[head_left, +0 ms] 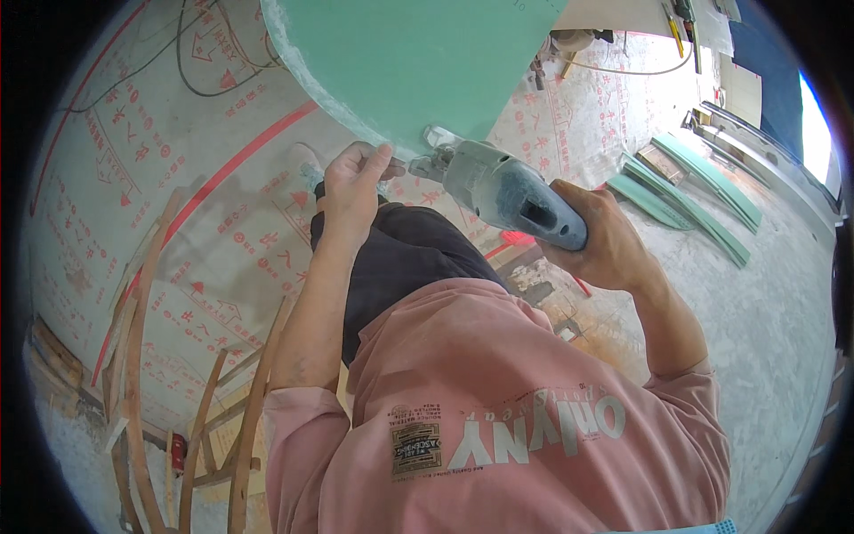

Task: Cutting a green board along a curved line using a jigsaw.

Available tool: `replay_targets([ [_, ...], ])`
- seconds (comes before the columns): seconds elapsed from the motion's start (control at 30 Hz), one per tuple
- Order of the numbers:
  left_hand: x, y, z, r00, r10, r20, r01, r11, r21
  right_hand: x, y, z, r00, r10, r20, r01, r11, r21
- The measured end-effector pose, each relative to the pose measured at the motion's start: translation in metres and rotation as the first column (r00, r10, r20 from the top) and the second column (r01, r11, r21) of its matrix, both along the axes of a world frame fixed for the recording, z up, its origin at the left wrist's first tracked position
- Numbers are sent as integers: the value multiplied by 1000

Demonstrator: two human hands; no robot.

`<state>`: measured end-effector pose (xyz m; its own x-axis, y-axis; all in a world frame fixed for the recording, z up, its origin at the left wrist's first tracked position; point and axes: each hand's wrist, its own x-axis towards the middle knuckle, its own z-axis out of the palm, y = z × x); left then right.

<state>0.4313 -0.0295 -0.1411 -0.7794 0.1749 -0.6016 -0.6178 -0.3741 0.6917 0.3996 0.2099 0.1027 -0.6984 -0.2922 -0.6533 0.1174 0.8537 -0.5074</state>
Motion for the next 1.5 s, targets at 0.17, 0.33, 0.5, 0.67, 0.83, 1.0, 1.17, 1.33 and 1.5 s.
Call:
replay_targets([
  [0.17,-3,-3,4,1000,-16,1,16,1000,-10,1,-1,-2,1000,1,-3,-1,1000,23],
  [0.33,-5,-7,6,998,-66,-23,66,998,-23,-1,-4,0,999,-38,25,38,999,6],
  [0.5,-7,-8,8,994,-108,-27,106,993,-48,-2,-4,0,997,-53,53,52,999,10],
  [0.67,-8,-11,3,992,-122,-18,121,991,-52,-3,-9,-2,999,-50,19,50,999,-13],
  [0.83,-9,-12,0,990,-140,-18,139,989,-53,-5,-11,-2,998,-52,32,53,999,-12],
  [1.0,-11,-14,1,985,-169,-39,166,984,-62,-8,-14,0,998,-51,30,52,998,-21],
  [1.17,-11,-17,-1,988,-154,-19,154,988,-14,-10,-18,1,997,-62,43,63,998,-23],
  [1.33,-14,-20,3,991,-131,-13,131,991,-2,-8,-19,-2,996,-74,47,75,997,-21],
  [1.5,-10,-23,-2,993,-116,-24,118,991,56,-11,-23,-1,995,-90,54,91,995,-27],
])
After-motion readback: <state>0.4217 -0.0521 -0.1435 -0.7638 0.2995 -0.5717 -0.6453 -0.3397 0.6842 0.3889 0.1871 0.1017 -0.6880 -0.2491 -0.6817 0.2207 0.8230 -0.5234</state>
